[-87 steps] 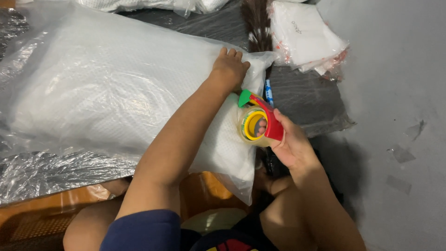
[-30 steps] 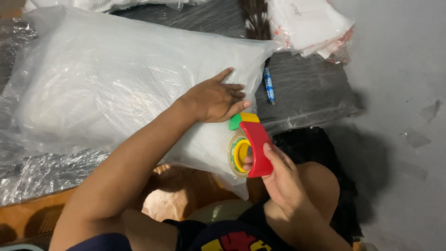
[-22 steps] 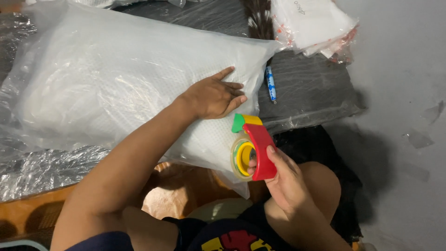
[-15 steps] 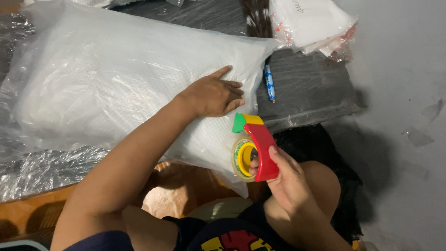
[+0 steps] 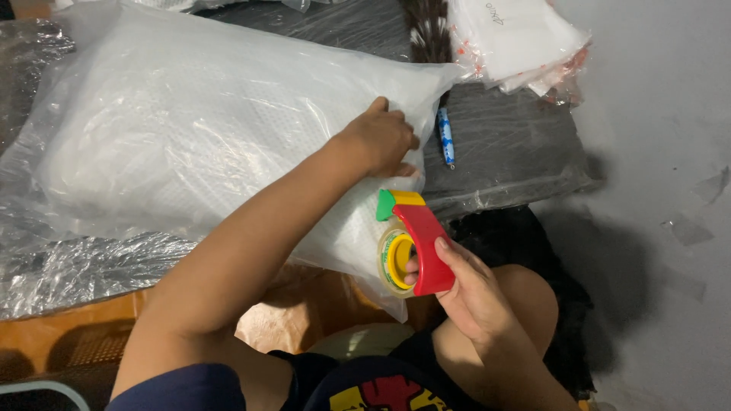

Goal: Packaging a white pillow by putting it into a black plastic bag, then a clear plastic bag, and sealing it with tape.

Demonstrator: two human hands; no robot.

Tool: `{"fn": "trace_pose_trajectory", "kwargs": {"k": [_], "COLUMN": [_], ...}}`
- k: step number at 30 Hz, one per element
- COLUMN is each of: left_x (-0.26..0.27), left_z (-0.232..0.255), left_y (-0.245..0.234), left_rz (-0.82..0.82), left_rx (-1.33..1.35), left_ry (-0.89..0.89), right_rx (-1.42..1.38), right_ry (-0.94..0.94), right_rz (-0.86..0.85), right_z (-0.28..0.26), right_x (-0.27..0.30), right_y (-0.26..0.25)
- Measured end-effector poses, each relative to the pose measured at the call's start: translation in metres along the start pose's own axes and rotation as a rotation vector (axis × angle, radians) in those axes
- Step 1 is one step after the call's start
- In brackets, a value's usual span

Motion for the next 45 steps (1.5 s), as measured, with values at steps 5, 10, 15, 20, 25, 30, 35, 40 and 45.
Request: {"fn": "trace_pose_trajectory", "kwargs": {"k": [5,10,15,20,25,30,35,40,45], "left_x": [-0.004,0.005,-0.004,-0.014,-0.008,0.047,0.069,0.071,0.073], "left_z": [0.002,0.001,-0.008,-0.005,-0.009,0.006,0.007,0.008,0.014], "left_y": [0.012,0.003,0.019,0.008,0.01,-0.023,-0.006,0.007,0.008], "left_rz": [0.086,0.21,0.155,0.192,0.496,0.296,0.38,0.252,0.267], "left_rx": [-0.092,-0.109,-0.134,-0.119,-0.029,0.303,0.344,0.337,0.277], "left_ry": [0.017,-0.034,-0.119,-0.226,-0.008,0.13,0.269,0.266,0.25], "right_rx": [-0.03,-0.037,-0.05,-0.031,-0.048,0.067,0.052,0.084,0.113], "right_ry": [-0.033,-0.024,-0.046,-0.064,-0.026,0.004,0.046,0.059,0.105], "right_rz": [0.049,-0.001,0.017,-0.001,0.071,0.213,0.223,0.199,0.211], "right_z": [-0.003,-0.003,-0.011,-0.01,-0.013,-0.028,-0.032,-0.035,-0.055], "right_x": [0.001,0.004,0.004,0.008,0.005,0.002,-0.007,-0.018,-0.024], "right_y": [-0.002,0.004,0.006,0.008,0.001,0.001,-0.027,-0.065,-0.065]}}
Point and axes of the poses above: each hand's wrist, its own x-axis away from the middle knuckle, its own y-axis out of the palm, z = x × y, the point moved 3 cm from there along -x, towards the middle knuckle, and after that the axes turned 4 degrees about -z, right-handed, at the moved point
